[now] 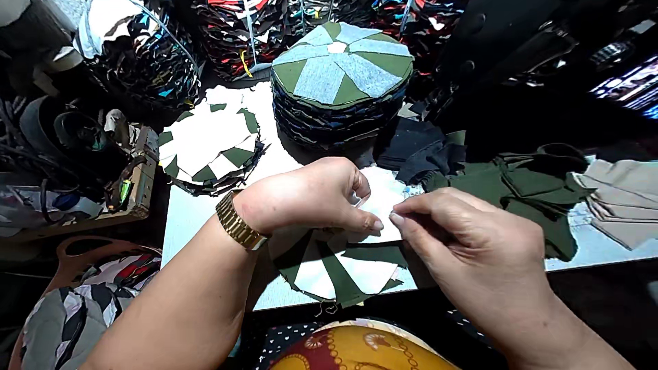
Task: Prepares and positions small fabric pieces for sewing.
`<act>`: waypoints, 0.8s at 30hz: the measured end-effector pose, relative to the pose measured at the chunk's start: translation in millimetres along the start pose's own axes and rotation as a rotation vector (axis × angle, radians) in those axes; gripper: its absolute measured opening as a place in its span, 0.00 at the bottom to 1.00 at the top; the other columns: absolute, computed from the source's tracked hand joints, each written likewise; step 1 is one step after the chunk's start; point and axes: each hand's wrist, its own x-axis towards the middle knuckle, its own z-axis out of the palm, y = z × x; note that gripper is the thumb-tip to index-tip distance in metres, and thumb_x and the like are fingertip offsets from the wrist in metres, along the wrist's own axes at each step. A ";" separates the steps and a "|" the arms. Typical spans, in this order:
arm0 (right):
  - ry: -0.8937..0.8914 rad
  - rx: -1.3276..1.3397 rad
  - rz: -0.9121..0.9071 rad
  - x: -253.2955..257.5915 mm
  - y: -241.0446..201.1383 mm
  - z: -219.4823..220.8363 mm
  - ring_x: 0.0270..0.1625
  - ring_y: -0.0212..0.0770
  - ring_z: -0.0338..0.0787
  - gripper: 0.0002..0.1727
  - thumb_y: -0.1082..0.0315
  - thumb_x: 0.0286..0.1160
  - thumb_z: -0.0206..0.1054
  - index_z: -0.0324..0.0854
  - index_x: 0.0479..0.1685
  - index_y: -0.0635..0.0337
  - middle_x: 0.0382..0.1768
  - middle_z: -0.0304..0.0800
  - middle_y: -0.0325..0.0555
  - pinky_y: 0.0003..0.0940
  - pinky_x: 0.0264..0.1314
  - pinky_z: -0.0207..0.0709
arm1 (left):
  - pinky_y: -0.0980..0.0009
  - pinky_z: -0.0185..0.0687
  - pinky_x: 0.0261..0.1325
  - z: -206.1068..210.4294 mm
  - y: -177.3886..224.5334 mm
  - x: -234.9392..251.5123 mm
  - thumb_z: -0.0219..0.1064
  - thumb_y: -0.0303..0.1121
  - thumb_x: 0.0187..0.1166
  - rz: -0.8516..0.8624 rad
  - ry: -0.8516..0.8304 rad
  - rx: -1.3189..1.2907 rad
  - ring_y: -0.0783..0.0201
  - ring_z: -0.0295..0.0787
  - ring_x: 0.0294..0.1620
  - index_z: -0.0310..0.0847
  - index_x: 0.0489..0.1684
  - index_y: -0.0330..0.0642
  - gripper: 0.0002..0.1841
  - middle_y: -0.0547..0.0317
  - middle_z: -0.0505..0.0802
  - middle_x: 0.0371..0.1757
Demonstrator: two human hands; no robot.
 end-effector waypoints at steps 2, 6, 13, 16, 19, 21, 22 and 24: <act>-0.032 -0.071 -0.048 1.0 0.7 2.3 0.34 0.28 0.83 0.08 0.70 0.76 0.65 0.90 0.39 0.61 0.32 0.84 0.40 0.20 0.34 0.78 | 0.79 0.68 0.22 3.5 2.0 2.1 0.78 0.39 0.75 -0.059 0.004 0.130 0.77 0.73 0.17 0.86 0.23 0.39 0.15 0.65 0.83 0.17; -0.129 -0.191 -0.089 -1.2 4.0 6.4 0.27 0.38 0.79 0.09 0.69 0.77 0.63 0.91 0.38 0.59 0.29 0.78 0.42 0.32 0.23 0.72 | 0.71 0.70 0.24 9.4 6.5 1.9 0.80 0.47 0.71 -0.135 0.019 0.345 0.72 0.74 0.19 0.85 0.20 0.45 0.18 0.67 0.81 0.17; -0.186 -0.134 -0.222 3.7 -0.8 -2.6 0.42 0.45 0.86 0.14 0.71 0.76 0.61 0.93 0.49 0.59 0.45 0.85 0.50 0.38 0.37 0.81 | 0.67 0.74 0.28 -0.2 7.3 -6.4 0.82 0.53 0.67 -0.171 0.073 0.490 0.72 0.77 0.23 0.84 0.20 0.52 0.18 0.71 0.83 0.20; -0.257 -0.153 -0.278 -0.2 4.6 5.3 0.48 0.47 0.86 0.17 0.71 0.74 0.59 0.93 0.53 0.58 0.46 0.86 0.48 0.39 0.41 0.81 | 0.66 0.74 0.29 -0.6 10.3 -7.9 0.81 0.53 0.67 -0.203 0.040 0.511 0.71 0.78 0.24 0.85 0.22 0.52 0.18 0.71 0.83 0.21; -0.276 -0.209 -0.259 -4.4 -0.5 4.4 0.40 0.46 0.84 0.17 0.68 0.75 0.59 0.93 0.51 0.58 0.39 0.84 0.45 0.37 0.33 0.77 | 0.62 0.76 0.31 1.8 11.6 -8.2 0.81 0.52 0.68 -0.212 0.053 0.548 0.69 0.79 0.26 0.85 0.22 0.52 0.17 0.70 0.83 0.21; -0.280 -0.235 -0.224 -7.9 -7.6 2.8 0.35 0.43 0.82 0.17 0.62 0.79 0.58 0.93 0.49 0.59 0.35 0.81 0.43 0.34 0.28 0.75 | 0.62 0.76 0.30 2.6 9.6 -8.4 0.82 0.52 0.67 -0.193 0.083 0.575 0.69 0.80 0.25 0.85 0.23 0.53 0.17 0.71 0.83 0.21; -0.275 -0.238 -0.200 -10.0 -10.6 3.2 0.33 0.42 0.82 0.19 0.58 0.81 0.57 0.92 0.49 0.59 0.34 0.80 0.42 0.33 0.27 0.76 | 0.63 0.76 0.30 2.4 8.6 -8.3 0.82 0.52 0.67 -0.178 0.089 0.584 0.69 0.79 0.25 0.85 0.23 0.53 0.17 0.71 0.83 0.21; -0.259 -0.236 -0.143 -13.2 -14.1 6.1 0.29 0.38 0.79 0.22 0.53 0.84 0.56 0.90 0.55 0.58 0.32 0.78 0.40 0.31 0.25 0.74 | 0.63 0.75 0.30 1.2 6.3 -8.3 0.82 0.52 0.67 -0.143 0.092 0.577 0.70 0.79 0.24 0.85 0.22 0.54 0.17 0.72 0.83 0.21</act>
